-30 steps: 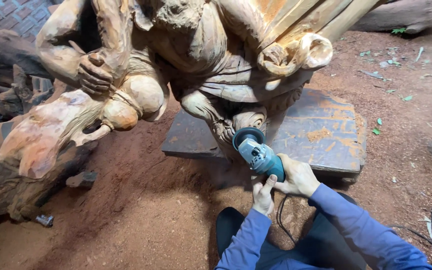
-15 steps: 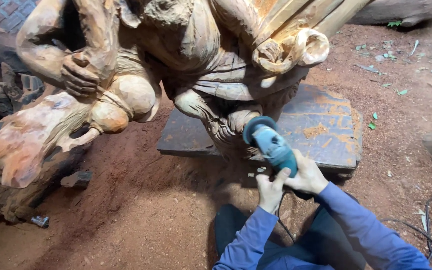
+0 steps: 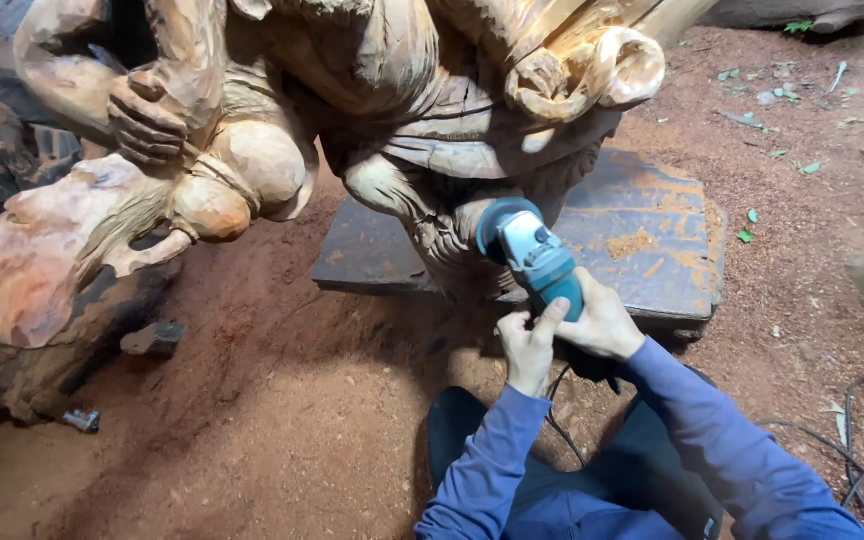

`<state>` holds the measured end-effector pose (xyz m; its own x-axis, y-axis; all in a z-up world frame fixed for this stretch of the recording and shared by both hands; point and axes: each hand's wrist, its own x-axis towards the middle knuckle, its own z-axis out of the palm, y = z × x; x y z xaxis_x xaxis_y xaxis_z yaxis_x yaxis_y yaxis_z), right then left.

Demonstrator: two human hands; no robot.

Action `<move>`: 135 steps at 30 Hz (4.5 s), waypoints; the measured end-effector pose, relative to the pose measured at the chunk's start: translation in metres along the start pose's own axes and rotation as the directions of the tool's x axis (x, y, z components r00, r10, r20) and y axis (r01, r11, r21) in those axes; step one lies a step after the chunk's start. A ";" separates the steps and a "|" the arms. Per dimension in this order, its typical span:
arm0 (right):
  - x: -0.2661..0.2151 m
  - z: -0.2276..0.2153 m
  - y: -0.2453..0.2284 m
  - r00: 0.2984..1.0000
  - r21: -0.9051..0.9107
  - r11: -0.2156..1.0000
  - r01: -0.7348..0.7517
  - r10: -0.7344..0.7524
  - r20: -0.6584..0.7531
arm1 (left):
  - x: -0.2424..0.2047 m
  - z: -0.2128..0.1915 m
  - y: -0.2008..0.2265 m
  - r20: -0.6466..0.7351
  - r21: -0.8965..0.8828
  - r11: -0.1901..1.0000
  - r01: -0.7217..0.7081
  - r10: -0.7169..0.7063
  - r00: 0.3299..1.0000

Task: Smoothing the surface of a large wooden sculpture using an angle grinder with a sanding disc.

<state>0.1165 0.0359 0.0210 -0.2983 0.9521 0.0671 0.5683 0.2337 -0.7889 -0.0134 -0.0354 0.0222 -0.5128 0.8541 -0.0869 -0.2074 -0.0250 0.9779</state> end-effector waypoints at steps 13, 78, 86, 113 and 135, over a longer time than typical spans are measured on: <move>-0.016 0.050 0.058 0.987 -0.184 0.980 0.077 -0.101 -0.125 | 0.028 -0.019 -0.082 0.389 -0.289 0.957 0.023 0.095 0.916; 0.010 0.110 0.051 0.995 -0.141 0.990 -0.025 0.011 -0.101 | 0.080 -0.068 -0.178 0.409 -0.108 0.990 0.091 -0.039 0.912; -0.008 0.131 0.015 0.996 -0.344 0.938 0.038 -0.065 -0.068 | 0.078 -0.104 -0.123 0.306 -0.426 0.900 0.093 0.047 0.951; -0.018 0.186 0.096 0.895 0.234 0.964 -0.124 0.210 -0.393 | 0.092 -0.081 -0.154 0.514 0.325 0.944 -0.064 -0.120 0.849; -0.001 0.199 0.132 0.958 0.325 0.945 0.025 0.071 -0.280 | 0.070 -0.059 -0.154 0.335 0.646 0.721 -0.249 0.026 0.942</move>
<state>0.0391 0.0270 -0.2051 -0.0312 0.9833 0.1793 0.2805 0.1808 -0.9427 -0.0660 -0.0025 -0.1461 -0.2097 0.9777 0.0067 0.5164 0.1049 0.8499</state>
